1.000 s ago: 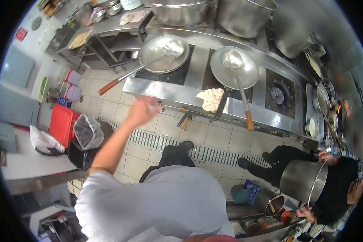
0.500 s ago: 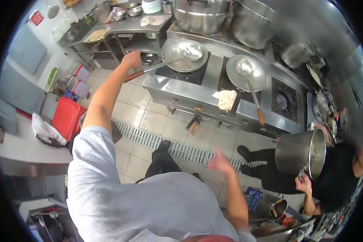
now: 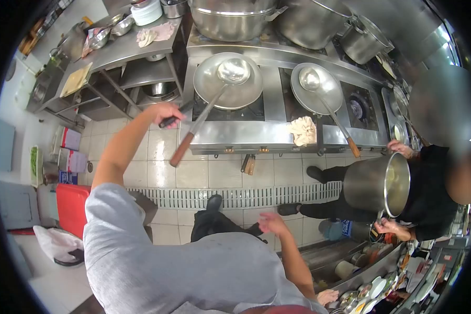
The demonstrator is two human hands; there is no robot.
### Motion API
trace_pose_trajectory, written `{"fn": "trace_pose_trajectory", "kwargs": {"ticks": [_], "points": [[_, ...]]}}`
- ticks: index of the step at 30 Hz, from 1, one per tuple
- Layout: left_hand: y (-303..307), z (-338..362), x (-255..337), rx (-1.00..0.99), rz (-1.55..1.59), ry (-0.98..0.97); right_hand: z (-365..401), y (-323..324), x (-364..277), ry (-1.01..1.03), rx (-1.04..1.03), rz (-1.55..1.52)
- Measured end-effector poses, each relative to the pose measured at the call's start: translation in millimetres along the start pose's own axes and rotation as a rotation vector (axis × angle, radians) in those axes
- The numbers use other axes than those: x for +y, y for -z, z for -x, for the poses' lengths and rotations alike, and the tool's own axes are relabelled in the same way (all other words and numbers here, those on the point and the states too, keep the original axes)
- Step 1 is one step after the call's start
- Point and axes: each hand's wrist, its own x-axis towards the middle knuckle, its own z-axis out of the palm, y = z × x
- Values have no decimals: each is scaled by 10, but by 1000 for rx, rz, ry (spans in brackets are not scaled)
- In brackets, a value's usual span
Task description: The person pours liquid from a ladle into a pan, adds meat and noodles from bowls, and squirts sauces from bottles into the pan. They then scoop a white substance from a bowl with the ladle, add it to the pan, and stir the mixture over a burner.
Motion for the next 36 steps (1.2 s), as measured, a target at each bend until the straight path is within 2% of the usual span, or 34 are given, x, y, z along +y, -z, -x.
{"fn": "trace_pose_trajectory", "kwargs": {"ticks": [3, 8, 10, 12, 14, 16, 18, 21, 25, 26, 33, 36], "points": [[-316, 71, -193, -362, 497, -73, 347, -27, 666, -91, 147, -168], [-826, 462, -588, -239, 711, -260, 828, 213, 1860, -321, 346, -314], [-958, 763, -883, -211, 757, -302, 1147, 365, 2113, -321, 354, -426], [-1077, 1159, -1209, -196, 764, -358, 1233, 720, 2739, -320, 376, -546], [-1260, 1657, -1477, -135, 828, -390, 1467, 1077, 3063, -321, 451, -544], [-1450, 2169, -1764, -71, 892, -402, 1483, 1693, 3889, -333, 500, -623], [-1639, 2647, -2064, -13, 947, -412, 1684, 2093, 4063, -365, 688, -644], [-1879, 3266, -2532, 72, 1025, -429, 1836, 2527, 3463, -252, 888, -672], [-2071, 3806, -3179, 178, 1081, -404, 1559, 2559, 2612, 35, 926, -743], [-2100, 3872, -3345, 270, 1089, -383, 1451, 2467, 2392, 102, 918, -761], [-1765, 4153, -4508, 260, 1223, -445, 972, 833, 512, 486, 786, -889], [-1410, 4284, -4944, 276, 1228, -451, 940, -42, 126, 557, 810, -880]]}}
